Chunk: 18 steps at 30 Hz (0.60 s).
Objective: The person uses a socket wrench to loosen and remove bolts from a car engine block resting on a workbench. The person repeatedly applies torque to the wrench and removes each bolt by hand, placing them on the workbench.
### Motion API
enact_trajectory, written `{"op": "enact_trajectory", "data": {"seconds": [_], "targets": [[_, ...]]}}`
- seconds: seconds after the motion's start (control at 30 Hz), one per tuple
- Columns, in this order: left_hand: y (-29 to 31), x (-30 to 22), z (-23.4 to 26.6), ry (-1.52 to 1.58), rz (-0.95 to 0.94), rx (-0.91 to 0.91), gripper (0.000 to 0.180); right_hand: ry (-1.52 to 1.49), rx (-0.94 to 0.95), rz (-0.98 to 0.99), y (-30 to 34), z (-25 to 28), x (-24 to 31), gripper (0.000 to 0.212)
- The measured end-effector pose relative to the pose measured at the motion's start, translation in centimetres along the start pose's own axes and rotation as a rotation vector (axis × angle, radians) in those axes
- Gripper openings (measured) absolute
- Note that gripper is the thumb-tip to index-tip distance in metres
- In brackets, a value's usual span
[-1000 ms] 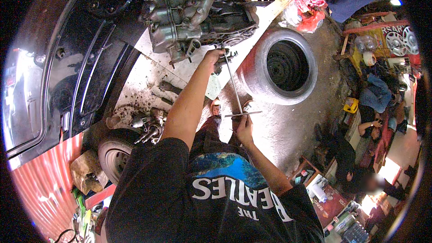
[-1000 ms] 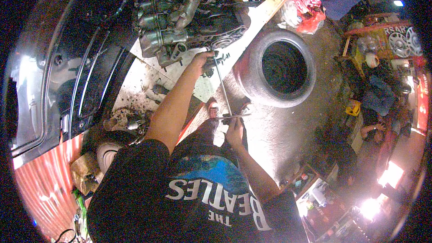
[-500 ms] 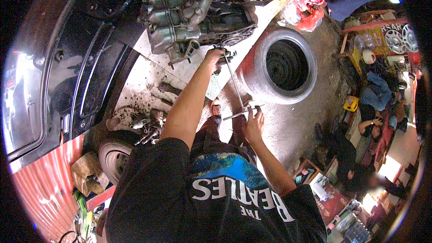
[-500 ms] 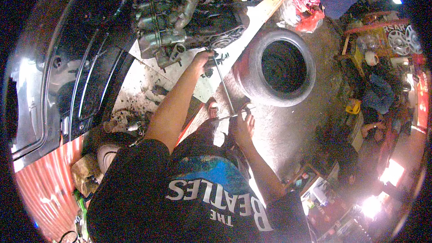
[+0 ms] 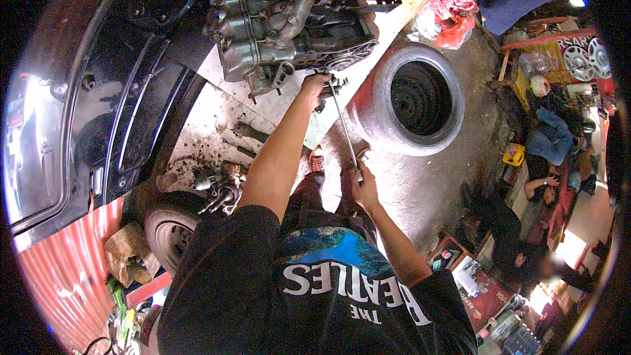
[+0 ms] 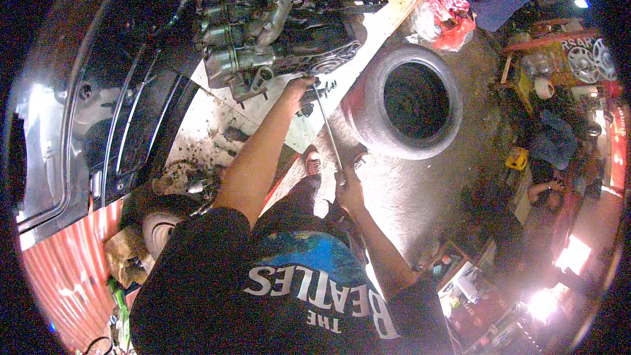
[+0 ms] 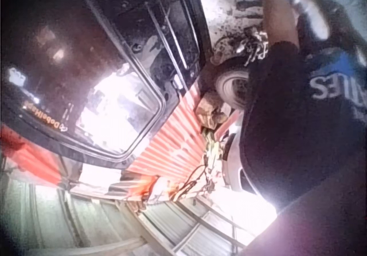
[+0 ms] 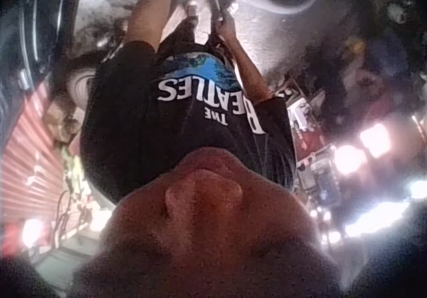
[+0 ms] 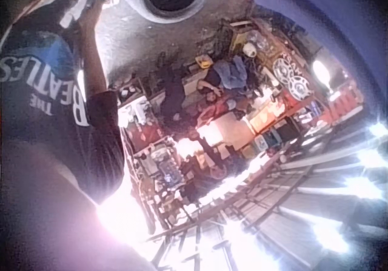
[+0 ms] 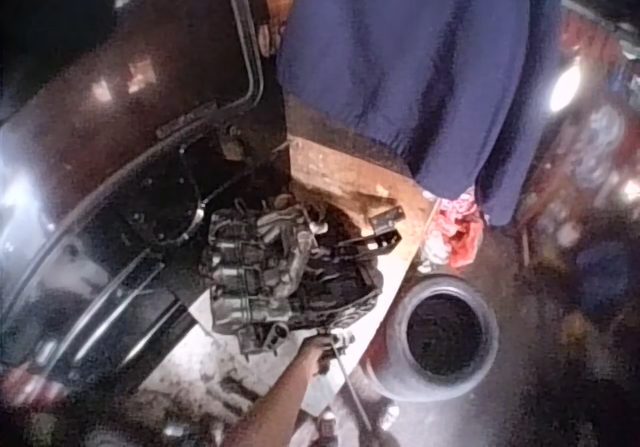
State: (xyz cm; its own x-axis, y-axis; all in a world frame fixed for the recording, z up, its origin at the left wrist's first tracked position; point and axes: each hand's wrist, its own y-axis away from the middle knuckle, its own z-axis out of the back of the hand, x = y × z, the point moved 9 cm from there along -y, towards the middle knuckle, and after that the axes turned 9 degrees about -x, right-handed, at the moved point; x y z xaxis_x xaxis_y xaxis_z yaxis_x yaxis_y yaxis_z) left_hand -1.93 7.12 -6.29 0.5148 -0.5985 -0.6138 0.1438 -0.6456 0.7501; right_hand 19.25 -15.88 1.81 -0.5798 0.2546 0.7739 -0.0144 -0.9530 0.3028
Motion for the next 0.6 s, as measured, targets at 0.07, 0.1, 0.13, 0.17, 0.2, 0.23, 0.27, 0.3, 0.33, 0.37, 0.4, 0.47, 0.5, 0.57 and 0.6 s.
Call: {"op": "enact_trajectory", "data": {"seconds": [0.07, 0.1, 0.13, 0.17, 0.2, 0.23, 0.27, 0.3, 0.33, 0.37, 0.4, 0.47, 0.5, 0.57, 0.6], "targets": [[-0.1, 0.3, 0.2, -0.008, 0.011, 0.000, 0.014, -0.334, 0.027, -0.254, 0.1, -0.9, -1.7, 0.035], [0.1, 0.2, -0.1, 0.007, 0.016, 0.017, 0.014, -0.523, -0.002, -0.350, 0.0, -1.5, -2.6, 0.034], [0.2, 0.2, -0.4, 0.022, 0.022, 0.033, 0.014, -0.712, -0.032, -0.445, 0.0, -2.0, -3.5, 0.034], [0.2, 0.1, -0.6, 0.018, 0.015, 0.027, 0.013, -0.823, 0.027, -0.525, 0.2, -2.7, -4.2, 0.035], [0.2, -0.1, -0.5, 0.013, 0.005, 0.011, 0.013, -0.936, 0.096, -0.606, 0.2, -3.1, -3.1, 0.036], [0.1, 0.0, -0.2, 0.010, -0.003, -0.006, 0.012, -1.047, 0.168, -0.689, 0.5, -3.3, -1.7, 0.036], [-0.1, -0.1, -0.2, 0.018, -0.012, -0.009, 0.012, -1.157, 0.240, -0.771, 0.8, -3.8, -0.8, 0.037], [-0.4, -0.2, -0.2, 0.028, -0.022, -0.009, 0.011, -1.219, 0.271, -0.799, 0.8, -4.7, -0.9, 0.040], [-0.6, -0.2, -0.2, 0.038, -0.031, -0.009, 0.011, -1.096, 0.153, -0.773, 0.9, -3.9, -2.3, 0.040], [-0.8, 0.2, 0.1, 0.014, -0.028, -0.064, 0.009, -0.972, 0.037, -0.744, 1.3, -2.9, -3.5, 0.041], [-0.6, 0.2, -0.3, 0.076, -0.055, -0.011, 0.015, -0.847, -0.076, -0.714, 1.5, -1.5, -3.5, 0.043], [-0.1, 0.3, -1.0, 0.055, -0.026, -0.026, 0.015, -0.030, -0.378, -0.225, 1.9, 2.4, -4.2, 0.048], [-0.2, 0.1, -0.5, 0.044, -0.033, -0.048, 0.015, 0.082, -0.293, 0.025, 1.9, 3.0, -1.3, 0.043], [-0.3, 0.0, 0.0, 0.016, -0.045, -0.081, 0.015, 0.309, -0.176, 0.320, 2.2, 2.4, 2.3, 0.043], [-0.2, 0.0, -0.1, 0.039, -0.047, -0.072, 0.015, 0.429, -0.144, 0.364, 2.1, 1.6, 2.5, 0.049]]}}
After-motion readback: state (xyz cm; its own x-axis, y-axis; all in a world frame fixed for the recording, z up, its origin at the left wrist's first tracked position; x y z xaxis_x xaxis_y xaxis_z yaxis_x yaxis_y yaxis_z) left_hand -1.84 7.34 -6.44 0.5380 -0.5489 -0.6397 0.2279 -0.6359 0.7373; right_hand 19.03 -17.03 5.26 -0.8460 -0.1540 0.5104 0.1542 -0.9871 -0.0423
